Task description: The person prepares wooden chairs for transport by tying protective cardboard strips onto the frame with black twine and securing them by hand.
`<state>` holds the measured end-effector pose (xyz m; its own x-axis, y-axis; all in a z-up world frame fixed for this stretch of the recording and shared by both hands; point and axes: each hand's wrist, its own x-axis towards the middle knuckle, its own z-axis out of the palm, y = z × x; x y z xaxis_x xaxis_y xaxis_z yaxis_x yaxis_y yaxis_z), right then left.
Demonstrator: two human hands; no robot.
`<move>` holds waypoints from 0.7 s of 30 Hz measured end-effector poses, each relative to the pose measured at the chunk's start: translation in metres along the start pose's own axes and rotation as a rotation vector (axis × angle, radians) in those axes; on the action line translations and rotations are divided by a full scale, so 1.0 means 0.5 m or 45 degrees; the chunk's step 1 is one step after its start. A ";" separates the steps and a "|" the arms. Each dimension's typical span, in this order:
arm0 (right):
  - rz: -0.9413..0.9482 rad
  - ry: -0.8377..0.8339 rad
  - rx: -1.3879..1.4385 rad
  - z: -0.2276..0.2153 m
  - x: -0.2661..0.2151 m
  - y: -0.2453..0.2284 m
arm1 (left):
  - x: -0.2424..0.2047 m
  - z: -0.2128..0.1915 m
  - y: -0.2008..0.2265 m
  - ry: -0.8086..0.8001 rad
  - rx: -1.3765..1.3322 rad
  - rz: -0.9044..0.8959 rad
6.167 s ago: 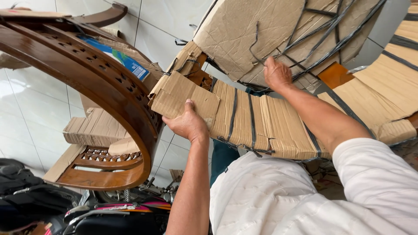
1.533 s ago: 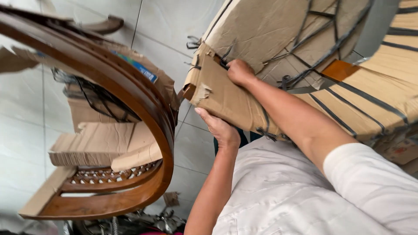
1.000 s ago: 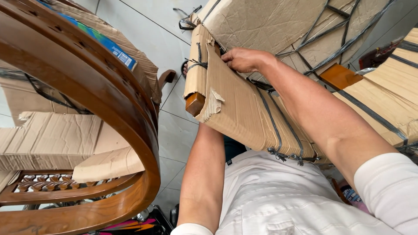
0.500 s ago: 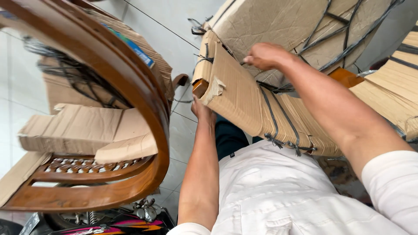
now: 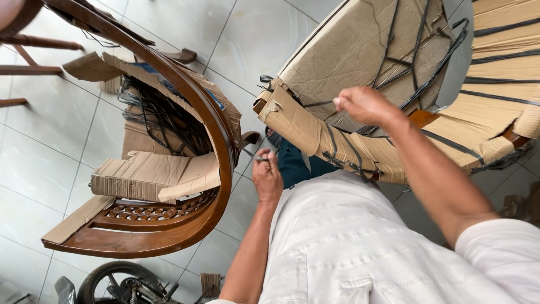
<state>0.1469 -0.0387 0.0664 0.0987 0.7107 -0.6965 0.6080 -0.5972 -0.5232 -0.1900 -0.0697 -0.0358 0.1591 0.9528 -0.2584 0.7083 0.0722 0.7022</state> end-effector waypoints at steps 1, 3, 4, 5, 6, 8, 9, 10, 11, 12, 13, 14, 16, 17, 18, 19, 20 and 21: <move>-0.010 0.018 -0.002 0.018 -0.016 -0.002 | 0.007 -0.007 0.024 0.011 -0.005 0.017; -0.064 0.109 0.145 0.060 -0.044 -0.005 | 0.014 -0.024 0.068 -0.002 0.023 0.323; -0.074 0.116 0.144 0.084 -0.052 -0.003 | 0.018 -0.023 0.080 0.007 0.023 0.331; -0.082 0.149 0.114 0.107 -0.056 -0.002 | 0.028 -0.023 0.093 0.035 0.089 0.438; -0.090 0.182 0.085 0.130 -0.058 -0.001 | 0.039 -0.022 0.106 0.064 0.157 0.544; -0.098 0.237 0.048 0.175 -0.051 -0.001 | 0.048 -0.021 0.122 0.072 0.151 0.579; -0.094 0.267 0.004 0.200 -0.050 0.003 | 0.047 -0.018 0.129 0.071 0.144 0.588; -0.094 0.277 0.003 0.202 -0.052 -0.003 | 0.058 -0.011 0.127 0.072 0.140 0.597; -0.127 0.290 -0.012 0.206 -0.056 -0.007 | 0.064 -0.004 0.125 0.072 0.184 0.633; -0.161 0.303 -0.027 0.210 -0.060 -0.013 | 0.071 0.003 0.123 0.072 0.229 0.668; -0.167 0.306 -0.028 0.211 -0.063 -0.017 | 0.077 -0.005 0.142 0.079 0.229 0.671; -0.191 0.333 -0.042 0.211 -0.065 -0.022 | 0.083 -0.012 0.162 0.017 0.084 0.664; -0.216 0.373 -0.056 0.208 -0.065 -0.035 | 0.101 -0.018 0.188 -0.043 -0.064 0.667; -0.259 0.404 -0.038 0.206 -0.065 -0.041 | 0.108 -0.015 0.193 -0.068 -0.029 0.663; -0.302 0.436 -0.020 0.205 -0.064 -0.047 | 0.116 -0.012 0.198 -0.093 0.006 0.658; -0.305 0.438 -0.025 0.199 -0.064 -0.056 | 0.124 -0.003 0.191 -0.089 0.003 0.660; -0.340 0.449 -0.033 0.194 -0.064 -0.066 | 0.133 0.006 0.184 -0.196 -0.006 0.546; -0.376 0.461 -0.040 0.189 -0.063 -0.075 | 0.143 0.014 0.177 -0.303 -0.015 0.432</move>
<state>0.0463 -0.0739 0.0616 0.1834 0.9358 -0.3010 0.6747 -0.3425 -0.6539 -0.1110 0.0028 0.0032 0.5378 0.8285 -0.1560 0.5804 -0.2296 0.7813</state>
